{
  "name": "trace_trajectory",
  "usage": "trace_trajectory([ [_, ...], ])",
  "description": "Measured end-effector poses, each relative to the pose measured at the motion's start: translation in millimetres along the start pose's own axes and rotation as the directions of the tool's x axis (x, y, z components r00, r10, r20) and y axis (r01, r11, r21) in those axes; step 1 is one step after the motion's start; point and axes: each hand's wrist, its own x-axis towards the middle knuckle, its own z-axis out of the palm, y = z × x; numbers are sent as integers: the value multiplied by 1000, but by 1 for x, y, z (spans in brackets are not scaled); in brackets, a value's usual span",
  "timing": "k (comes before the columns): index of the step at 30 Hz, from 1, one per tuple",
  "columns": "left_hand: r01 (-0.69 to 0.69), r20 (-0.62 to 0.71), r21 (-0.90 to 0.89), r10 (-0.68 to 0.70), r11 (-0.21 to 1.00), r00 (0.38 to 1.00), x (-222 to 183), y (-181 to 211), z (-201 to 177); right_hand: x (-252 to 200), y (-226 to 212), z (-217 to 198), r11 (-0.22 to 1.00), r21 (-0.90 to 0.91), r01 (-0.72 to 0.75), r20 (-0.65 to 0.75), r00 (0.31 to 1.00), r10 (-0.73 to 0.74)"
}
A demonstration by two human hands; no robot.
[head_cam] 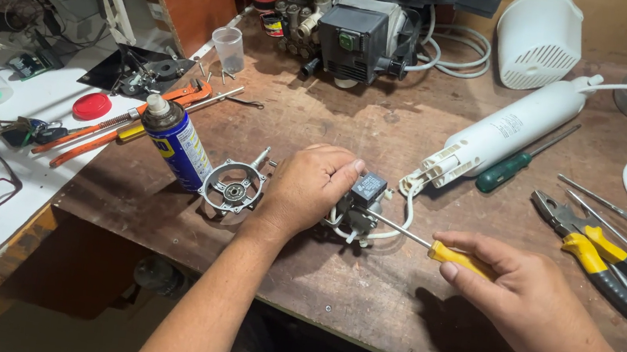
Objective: Applying lubricant to a motor shaft and assembling the motor components of a handheld appliance on a workbench.
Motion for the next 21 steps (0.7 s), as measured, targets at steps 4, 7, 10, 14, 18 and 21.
trace_trajectory([
  [4,-7,-17,5,8,1000,1000,0,-2,4,11,22,6,997,63,42,15,999,-43],
  [7,-16,-21,4,16,1000,1000,-1,-4,4,12,42,13,717,-327,616,-134,721,-680],
  [10,-10,-29,7,10,1000,1000,1,-3,3,11,44,16,556,-468,687,-151,557,-816],
  [14,80,13,23,-80,997,997,0,3,0,9,39,15,601,-431,673,-155,601,-784],
  [18,119,35,51,-121,992,992,2,4,0,-5,-27,-10,983,-186,-7,105,994,27],
  [21,111,15,44,-112,993,994,2,0,4,16,-18,-8,961,259,-96,223,974,37],
])
